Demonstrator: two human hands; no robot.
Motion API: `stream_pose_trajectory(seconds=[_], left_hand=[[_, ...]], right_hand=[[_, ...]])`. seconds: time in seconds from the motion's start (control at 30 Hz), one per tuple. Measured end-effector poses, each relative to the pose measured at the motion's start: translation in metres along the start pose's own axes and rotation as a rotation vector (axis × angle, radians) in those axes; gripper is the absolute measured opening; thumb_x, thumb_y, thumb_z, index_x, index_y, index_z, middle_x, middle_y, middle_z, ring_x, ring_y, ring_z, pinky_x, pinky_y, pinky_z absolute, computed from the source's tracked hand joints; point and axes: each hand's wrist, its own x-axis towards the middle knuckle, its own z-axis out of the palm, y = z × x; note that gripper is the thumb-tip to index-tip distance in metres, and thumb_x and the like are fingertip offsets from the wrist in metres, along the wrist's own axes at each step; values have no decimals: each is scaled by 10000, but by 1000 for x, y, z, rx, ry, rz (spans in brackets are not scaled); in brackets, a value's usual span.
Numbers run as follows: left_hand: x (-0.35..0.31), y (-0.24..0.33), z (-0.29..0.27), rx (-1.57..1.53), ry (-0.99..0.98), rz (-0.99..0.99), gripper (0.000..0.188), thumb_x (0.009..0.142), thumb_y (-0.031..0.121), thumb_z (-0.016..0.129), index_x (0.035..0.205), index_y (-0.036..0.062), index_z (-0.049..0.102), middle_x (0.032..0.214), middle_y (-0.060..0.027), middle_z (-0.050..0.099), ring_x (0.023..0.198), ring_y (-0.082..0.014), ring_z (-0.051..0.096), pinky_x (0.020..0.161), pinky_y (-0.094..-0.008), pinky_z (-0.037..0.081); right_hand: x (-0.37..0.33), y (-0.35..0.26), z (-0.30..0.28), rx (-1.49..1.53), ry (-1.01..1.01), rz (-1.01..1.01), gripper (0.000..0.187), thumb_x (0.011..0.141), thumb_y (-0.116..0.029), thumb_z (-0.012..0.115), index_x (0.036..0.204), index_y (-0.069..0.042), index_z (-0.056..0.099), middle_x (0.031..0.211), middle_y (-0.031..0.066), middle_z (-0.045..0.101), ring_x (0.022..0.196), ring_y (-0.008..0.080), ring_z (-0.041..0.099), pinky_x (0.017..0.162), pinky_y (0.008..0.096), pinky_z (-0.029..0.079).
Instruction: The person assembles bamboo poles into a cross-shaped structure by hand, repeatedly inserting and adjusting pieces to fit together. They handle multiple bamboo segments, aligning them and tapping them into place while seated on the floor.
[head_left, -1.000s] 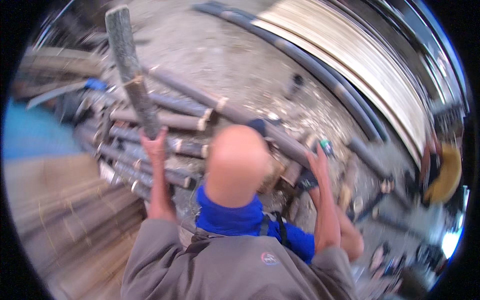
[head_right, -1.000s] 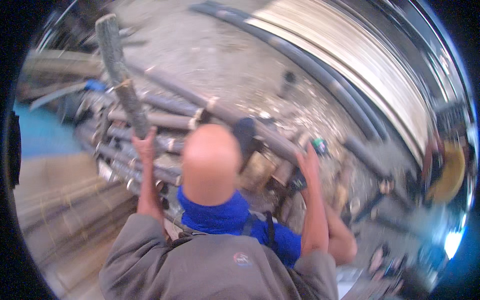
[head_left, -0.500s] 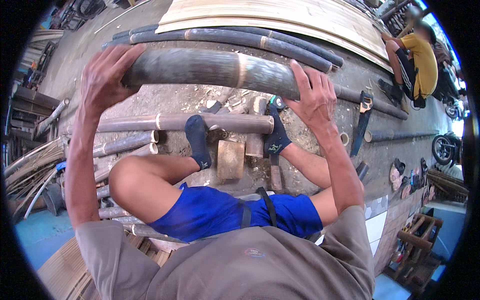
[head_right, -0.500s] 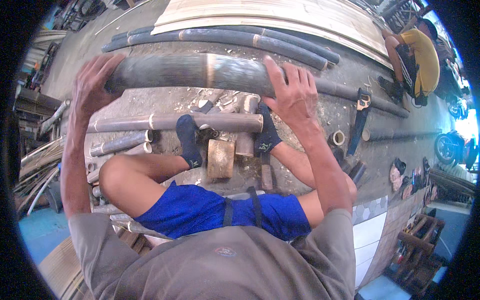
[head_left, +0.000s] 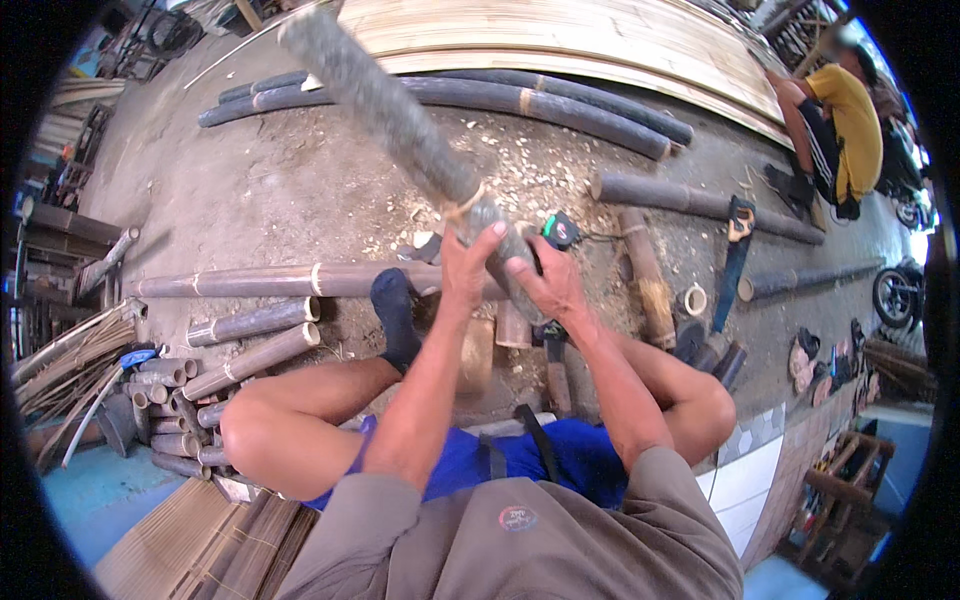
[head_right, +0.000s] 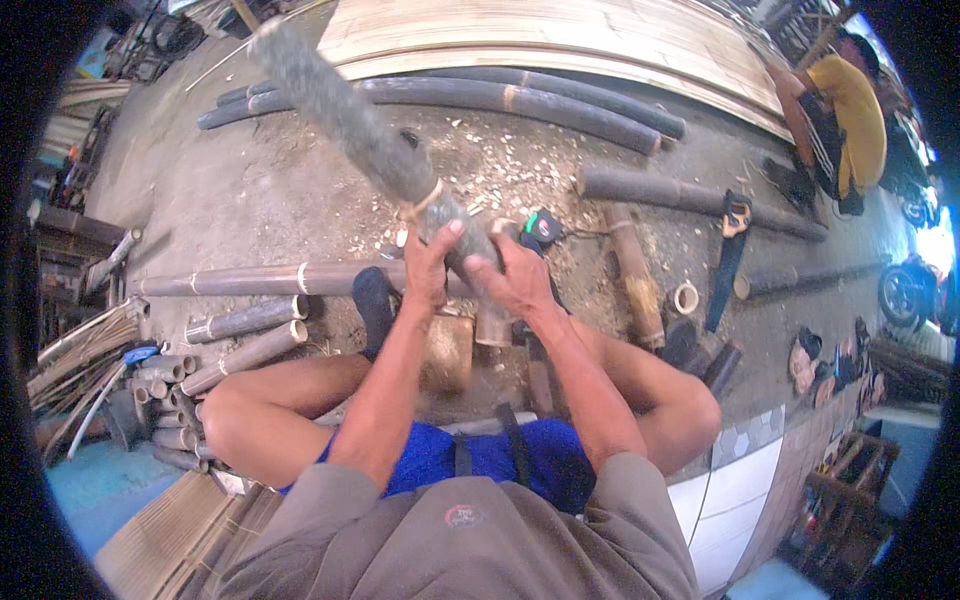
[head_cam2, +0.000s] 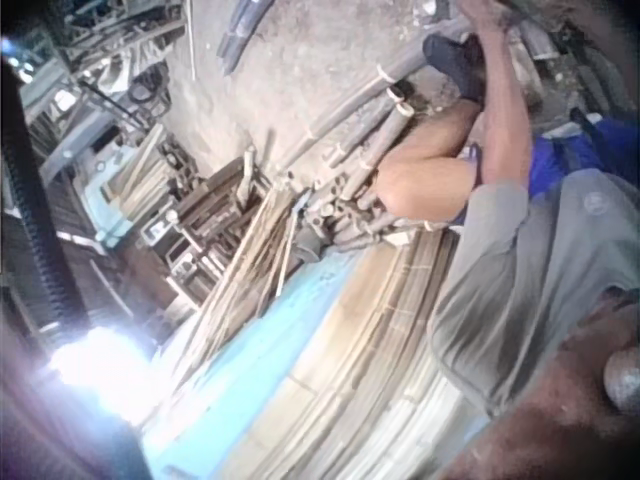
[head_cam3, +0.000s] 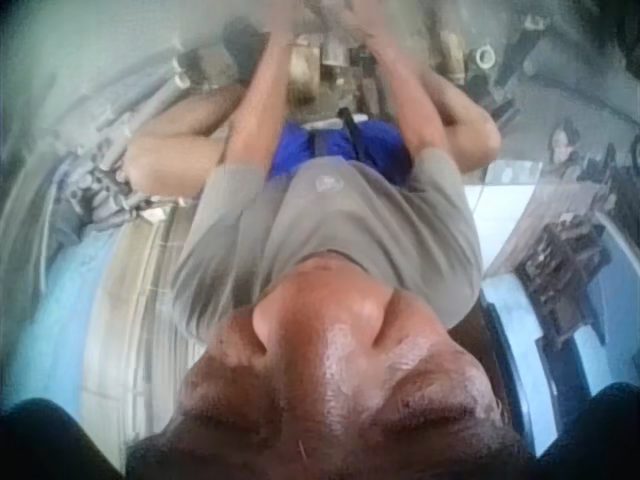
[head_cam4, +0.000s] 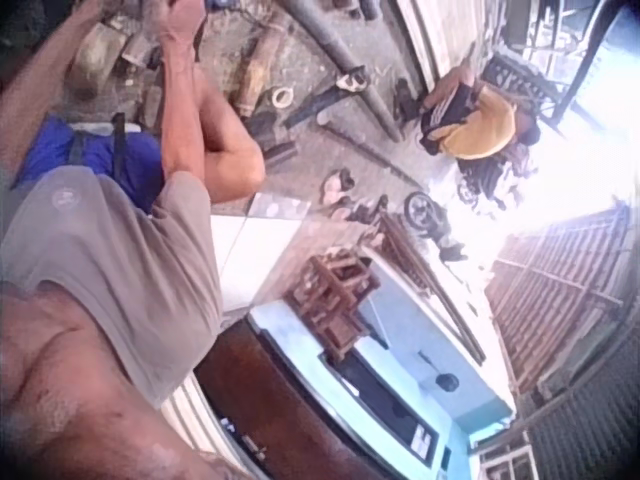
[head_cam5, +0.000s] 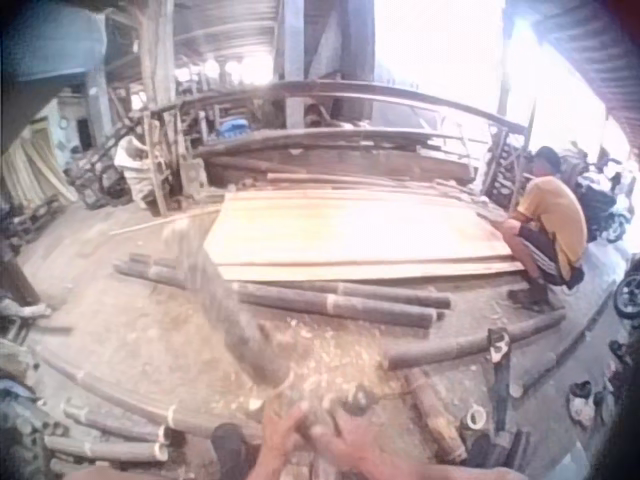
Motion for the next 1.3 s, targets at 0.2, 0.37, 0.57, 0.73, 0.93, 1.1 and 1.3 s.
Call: stream_pose_trajectory(seconds=[0.2,0.37,0.57,0.73,0.93,1.1,1.3], left_hand=[[10,-40,-81,-62,414,-28,590,883,197,840,1363,-3,561,1162,-74,673,1036,-165,639,954,-333,505],[14,-44,-96,57,535,-84,588,869,198,873,1327,-1,561,1128,-68,680,985,-155,652,895,-322,527],[15,-46,-110,125,558,-85,607,855,217,892,1319,-1,566,1135,-71,683,976,-153,649,886,-331,532],[24,-37,-93,309,405,86,701,838,273,898,1384,3,550,1218,-90,664,1082,-201,631,983,-350,501],[35,4,-102,252,347,362,829,822,271,915,1461,-29,481,1417,-156,588,1200,-254,616,1077,-388,482],[48,38,-63,180,217,463,740,812,208,924,1397,-10,526,1295,-123,652,1145,-211,660,1030,-373,528],[42,34,-5,165,-1,394,689,777,220,967,1302,-9,584,1166,-107,704,1044,-206,705,971,-367,561]], right_hand=[[96,53,100,-303,-162,-115,373,982,-346,676,1240,-76,660,1277,171,680,1182,432,650,955,530,554],[162,88,176,-732,-216,-488,401,1000,-239,614,1393,-167,654,1495,109,560,1430,382,471,1143,650,383],[182,71,201,-1085,-543,-521,408,1062,-250,515,1454,-239,629,1491,104,560,1441,326,466,1246,669,234],[182,99,156,-1109,-493,-527,347,991,-334,616,1292,-169,669,1293,103,680,1308,287,590,1156,573,373],[105,46,25,-756,-273,23,483,917,-438,728,1219,-62,689,1027,155,744,933,331,732,871,488,558],[-33,11,-54,217,184,385,422,1003,-323,671,1251,17,655,832,129,701,768,218,717,733,391,577],[-165,-7,-6,950,391,716,381,1038,-178,591,1371,7,611,789,87,663,672,175,669,652,333,567]])
